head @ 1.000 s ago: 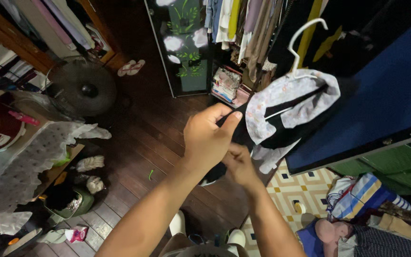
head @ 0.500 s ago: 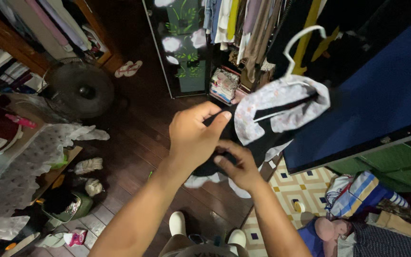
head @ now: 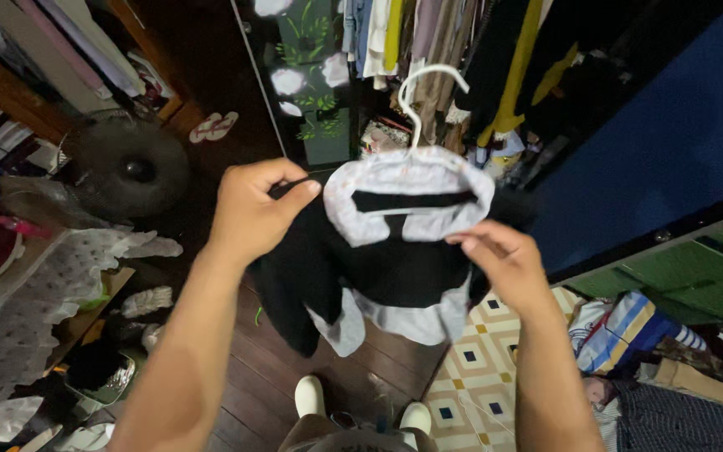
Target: The person takes various items of clothing from a pile on a bed and places them onto hangers before hanging them inside a closet.
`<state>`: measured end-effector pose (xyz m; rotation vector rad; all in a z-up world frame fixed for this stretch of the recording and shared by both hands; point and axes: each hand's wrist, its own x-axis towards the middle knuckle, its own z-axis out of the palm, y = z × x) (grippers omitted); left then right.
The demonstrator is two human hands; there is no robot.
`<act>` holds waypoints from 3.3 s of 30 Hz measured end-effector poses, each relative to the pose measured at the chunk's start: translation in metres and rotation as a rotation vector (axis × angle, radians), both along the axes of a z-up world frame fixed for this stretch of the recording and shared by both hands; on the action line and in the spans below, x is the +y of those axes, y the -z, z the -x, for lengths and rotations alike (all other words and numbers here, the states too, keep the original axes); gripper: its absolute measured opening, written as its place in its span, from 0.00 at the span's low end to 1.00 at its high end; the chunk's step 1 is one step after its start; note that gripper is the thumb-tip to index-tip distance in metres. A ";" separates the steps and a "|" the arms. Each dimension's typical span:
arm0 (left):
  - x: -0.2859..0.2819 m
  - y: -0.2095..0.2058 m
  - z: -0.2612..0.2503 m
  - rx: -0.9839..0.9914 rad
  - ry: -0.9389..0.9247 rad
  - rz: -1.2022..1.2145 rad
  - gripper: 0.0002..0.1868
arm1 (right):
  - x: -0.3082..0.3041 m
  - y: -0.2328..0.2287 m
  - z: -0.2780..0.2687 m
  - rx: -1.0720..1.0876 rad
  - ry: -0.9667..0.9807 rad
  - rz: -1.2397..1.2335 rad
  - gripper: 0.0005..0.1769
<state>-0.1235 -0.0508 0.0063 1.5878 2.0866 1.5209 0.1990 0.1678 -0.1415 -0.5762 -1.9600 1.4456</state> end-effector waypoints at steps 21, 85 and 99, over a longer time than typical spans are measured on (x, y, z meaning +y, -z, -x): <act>-0.023 0.009 0.051 0.149 0.049 0.161 0.09 | -0.045 -0.041 0.055 -0.241 0.204 -0.647 0.11; 0.377 0.004 0.021 -0.329 0.355 0.046 0.09 | 0.227 0.099 0.189 -0.173 0.593 -0.018 0.41; 0.500 -0.003 0.009 -0.478 0.527 -0.012 0.11 | 0.306 0.042 0.105 -0.366 0.804 -0.300 0.45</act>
